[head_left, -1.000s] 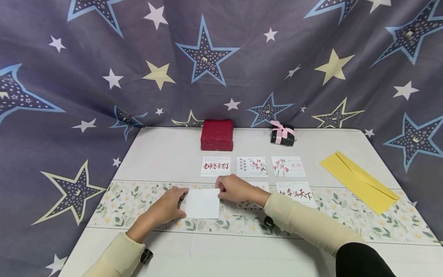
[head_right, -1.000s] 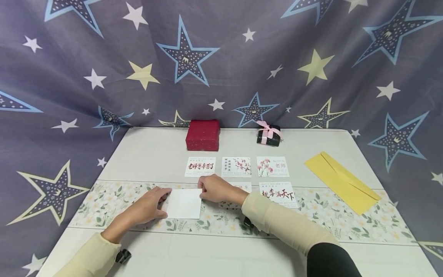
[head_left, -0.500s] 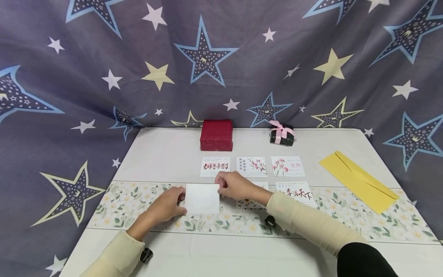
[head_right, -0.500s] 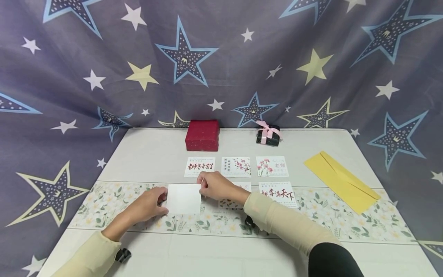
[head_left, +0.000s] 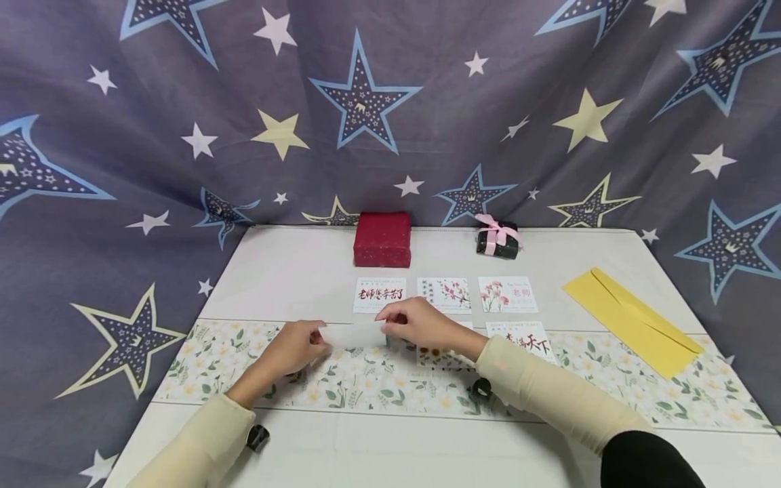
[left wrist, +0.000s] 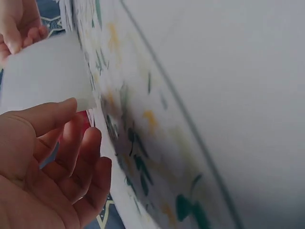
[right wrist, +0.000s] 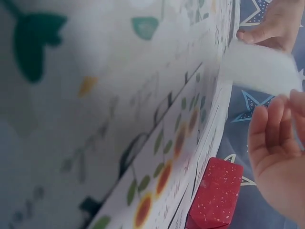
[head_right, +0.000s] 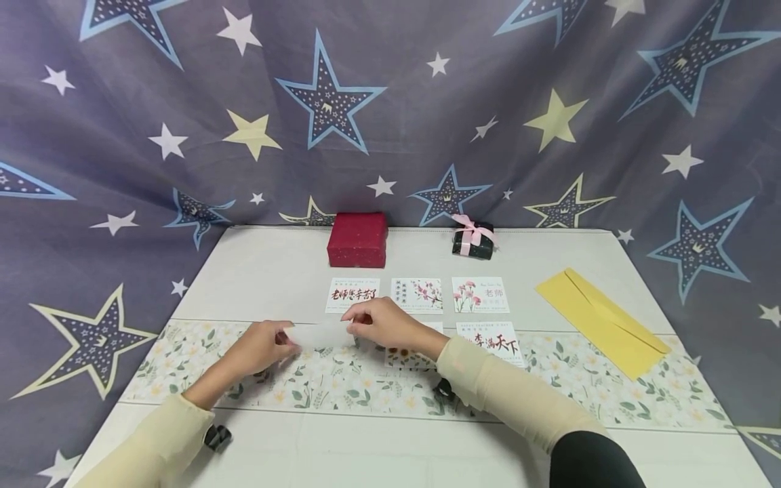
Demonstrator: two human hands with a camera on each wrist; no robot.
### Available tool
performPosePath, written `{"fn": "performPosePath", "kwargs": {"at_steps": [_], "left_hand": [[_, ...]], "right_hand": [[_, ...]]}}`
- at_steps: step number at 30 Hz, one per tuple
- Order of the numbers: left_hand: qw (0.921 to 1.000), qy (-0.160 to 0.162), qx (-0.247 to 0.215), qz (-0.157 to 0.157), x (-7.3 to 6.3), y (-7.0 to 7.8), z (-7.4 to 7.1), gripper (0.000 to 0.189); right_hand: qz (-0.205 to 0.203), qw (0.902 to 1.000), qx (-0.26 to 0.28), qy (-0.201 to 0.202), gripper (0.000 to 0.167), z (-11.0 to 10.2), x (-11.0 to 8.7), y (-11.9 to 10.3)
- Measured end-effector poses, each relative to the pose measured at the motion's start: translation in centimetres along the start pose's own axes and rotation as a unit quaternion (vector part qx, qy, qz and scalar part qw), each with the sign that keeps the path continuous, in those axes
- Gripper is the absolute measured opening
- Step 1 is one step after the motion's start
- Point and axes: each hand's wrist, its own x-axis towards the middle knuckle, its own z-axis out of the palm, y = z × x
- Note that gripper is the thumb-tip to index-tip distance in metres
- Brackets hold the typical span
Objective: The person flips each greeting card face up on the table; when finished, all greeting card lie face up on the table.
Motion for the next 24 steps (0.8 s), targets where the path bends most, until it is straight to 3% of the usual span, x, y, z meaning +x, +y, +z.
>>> {"fn": "performPosePath", "kwargs": {"at_steps": [5, 10, 18, 24], "left_hand": [[0.9998, 0.003, -0.017, 0.012, 0.9, 0.2, -0.4, 0.007], [0.9989, -0.022, -0.041, 0.001, 1.7, 0.4, -0.6, 0.003], [0.998, -0.042, -0.042, 0.022, 2.4, 0.4, -0.8, 0.021], [0.9948, -0.064, -0.08, -0.001, 2.9, 0.5, -0.8, 0.026]], "right_hand": [[-0.007, 0.9997, 0.021, -0.006, 0.02, -0.6, -0.7, 0.1], [-0.028, 0.9994, 0.007, -0.017, 0.022, -0.9, -1.3, 0.2], [-0.047, 0.9982, -0.004, -0.038, 0.02, -1.1, -2.1, 0.4], [-0.046, 0.9961, -0.025, -0.071, 0.026, -0.8, -2.3, 0.6]]}}
